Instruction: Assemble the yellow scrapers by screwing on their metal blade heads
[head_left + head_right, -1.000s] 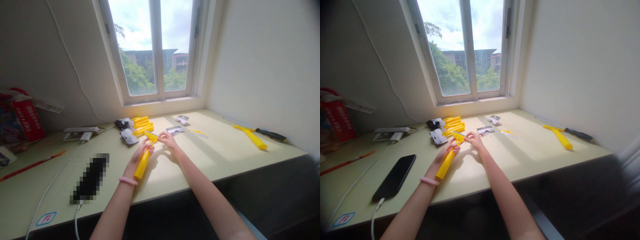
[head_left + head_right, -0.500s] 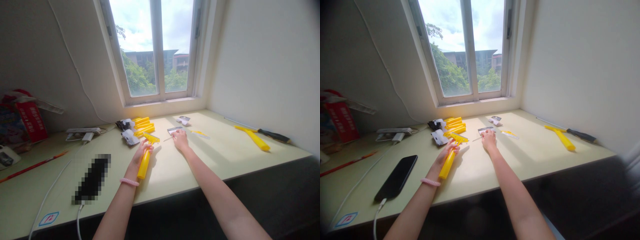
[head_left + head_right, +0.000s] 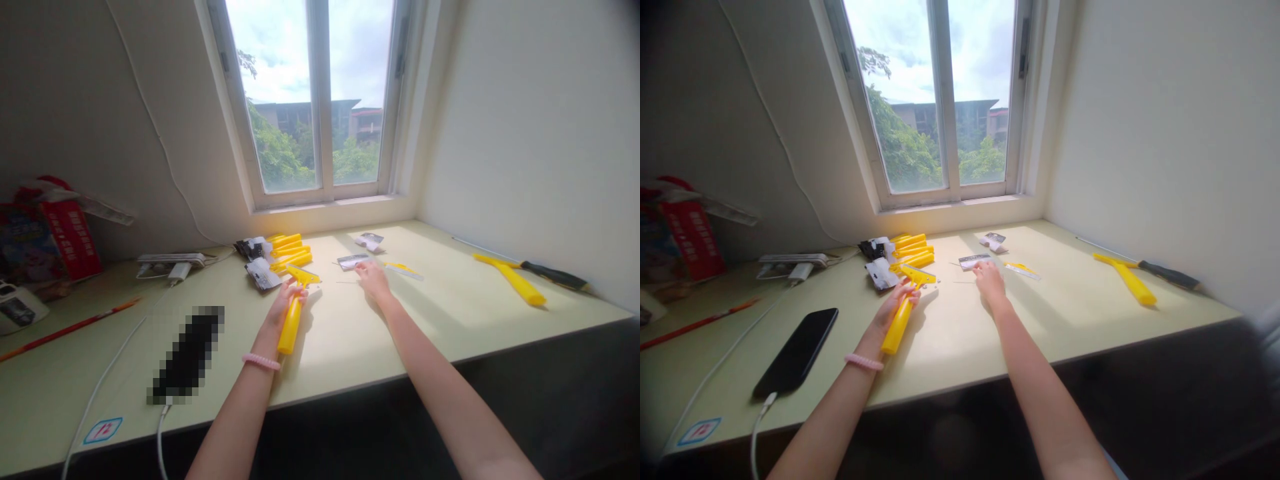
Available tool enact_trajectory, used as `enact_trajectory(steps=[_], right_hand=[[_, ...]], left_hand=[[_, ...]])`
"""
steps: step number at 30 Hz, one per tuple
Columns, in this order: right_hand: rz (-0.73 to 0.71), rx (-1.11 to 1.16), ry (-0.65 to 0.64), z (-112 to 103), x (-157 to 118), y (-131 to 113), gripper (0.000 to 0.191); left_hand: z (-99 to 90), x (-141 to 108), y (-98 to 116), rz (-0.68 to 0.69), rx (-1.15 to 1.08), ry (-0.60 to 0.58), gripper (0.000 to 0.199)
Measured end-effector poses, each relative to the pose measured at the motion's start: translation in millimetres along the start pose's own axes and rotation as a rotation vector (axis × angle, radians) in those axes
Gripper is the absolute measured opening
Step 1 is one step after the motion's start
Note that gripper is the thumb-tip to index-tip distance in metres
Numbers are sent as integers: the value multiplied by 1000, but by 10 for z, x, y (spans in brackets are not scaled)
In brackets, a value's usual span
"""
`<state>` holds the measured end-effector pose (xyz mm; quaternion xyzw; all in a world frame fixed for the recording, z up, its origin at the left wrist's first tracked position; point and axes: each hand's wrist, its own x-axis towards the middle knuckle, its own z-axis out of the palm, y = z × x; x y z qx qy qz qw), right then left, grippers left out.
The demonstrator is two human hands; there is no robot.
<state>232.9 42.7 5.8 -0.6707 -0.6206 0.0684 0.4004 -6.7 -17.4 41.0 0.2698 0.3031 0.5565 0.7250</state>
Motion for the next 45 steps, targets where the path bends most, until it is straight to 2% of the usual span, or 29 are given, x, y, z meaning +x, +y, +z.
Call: enact_trajectory(steps=[4,7,9,16,25,30,37,45], right_hand=[[-146,433,49,-81,-57,-159,20],[-144,659,145,-110,-144,-326,30],[-130,726,196,-118,-195,-405,32],[-209,723,200,-106,-255,-477,30],[-431,634,143,-34,-295,-523,21],[-436,640,123,-30,-296,-515,19],[-418,646,104,-43,-287,-506,20],[-369,607,54,-58,-276,-497,29]], left_hand=[[-18,6,-5,20,27,-3,43],[-34,17,-8,80,7,-16,40],[-39,22,-9,111,-14,-24,38],[-33,23,-14,86,30,7,43],[-21,6,-13,103,93,4,41],[15,-11,-15,97,117,66,39],[16,0,-15,107,108,-15,39],[-5,2,-34,106,182,-10,39]])
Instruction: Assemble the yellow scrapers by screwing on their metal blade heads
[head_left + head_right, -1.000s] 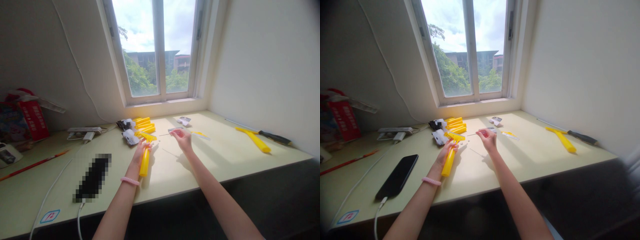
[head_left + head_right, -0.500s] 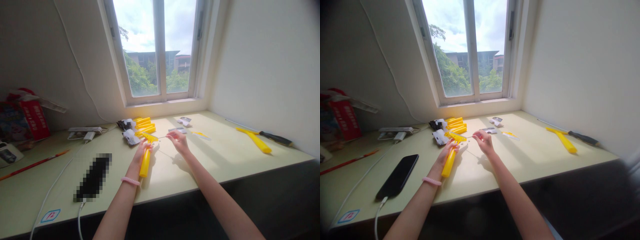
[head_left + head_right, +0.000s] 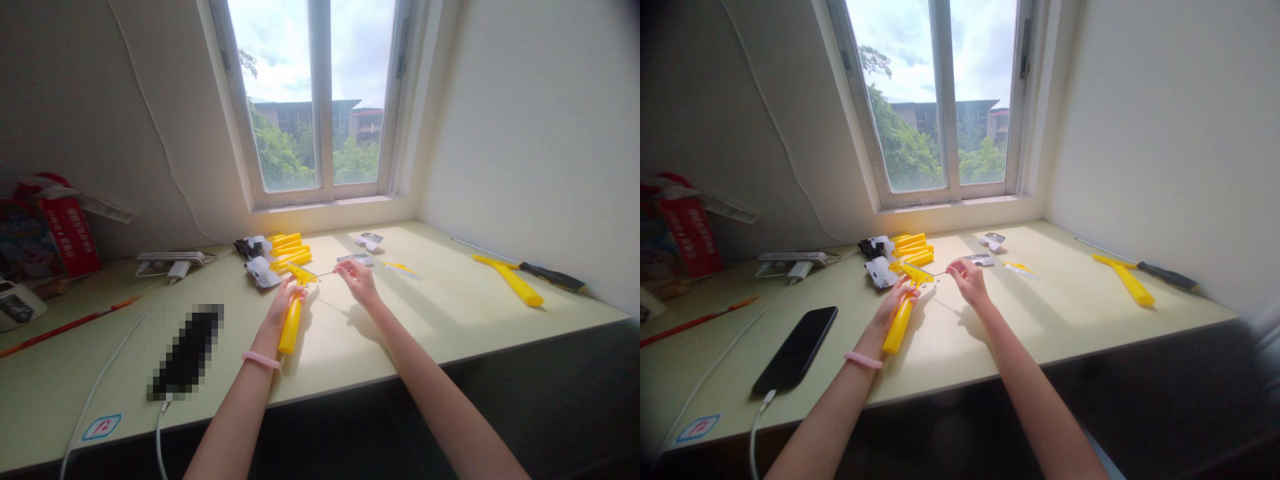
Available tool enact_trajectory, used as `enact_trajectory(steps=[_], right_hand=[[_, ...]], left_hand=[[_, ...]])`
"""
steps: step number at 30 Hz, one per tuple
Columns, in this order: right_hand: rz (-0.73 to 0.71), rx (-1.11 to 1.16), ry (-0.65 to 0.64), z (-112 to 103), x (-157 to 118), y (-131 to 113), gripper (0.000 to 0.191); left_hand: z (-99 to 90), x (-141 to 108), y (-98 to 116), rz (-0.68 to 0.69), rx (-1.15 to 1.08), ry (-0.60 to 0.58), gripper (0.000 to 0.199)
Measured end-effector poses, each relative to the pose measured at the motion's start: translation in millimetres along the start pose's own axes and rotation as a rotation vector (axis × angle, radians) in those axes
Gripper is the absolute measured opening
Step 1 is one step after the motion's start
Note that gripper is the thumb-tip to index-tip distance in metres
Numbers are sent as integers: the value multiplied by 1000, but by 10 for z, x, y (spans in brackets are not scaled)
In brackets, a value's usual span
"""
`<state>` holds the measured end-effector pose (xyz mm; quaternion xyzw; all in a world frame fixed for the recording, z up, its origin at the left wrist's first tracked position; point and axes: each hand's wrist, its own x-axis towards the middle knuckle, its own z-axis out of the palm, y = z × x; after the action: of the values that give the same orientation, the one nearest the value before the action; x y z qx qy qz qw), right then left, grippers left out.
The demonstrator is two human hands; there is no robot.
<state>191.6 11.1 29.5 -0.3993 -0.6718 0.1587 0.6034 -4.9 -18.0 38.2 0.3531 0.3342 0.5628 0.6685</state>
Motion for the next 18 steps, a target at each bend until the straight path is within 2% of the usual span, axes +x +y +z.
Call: enact_trajectory(steps=[3,7,9,14,18], right_hand=[[24,35,-32,-15,14,42,35],[2,75,-47,-37,18,55,33],[-15,57,-18,-46,5,31,29],[19,-45,152,-54,-51,-47,28],[40,-177,134,-46,-70,-55,29]], left_hand=[[11,-19,3,-16,33,-7,39],[13,-20,7,-31,36,-15,40],[12,-18,6,-29,43,-21,40],[29,-41,2,17,86,-21,43],[44,-64,6,8,110,-24,43]])
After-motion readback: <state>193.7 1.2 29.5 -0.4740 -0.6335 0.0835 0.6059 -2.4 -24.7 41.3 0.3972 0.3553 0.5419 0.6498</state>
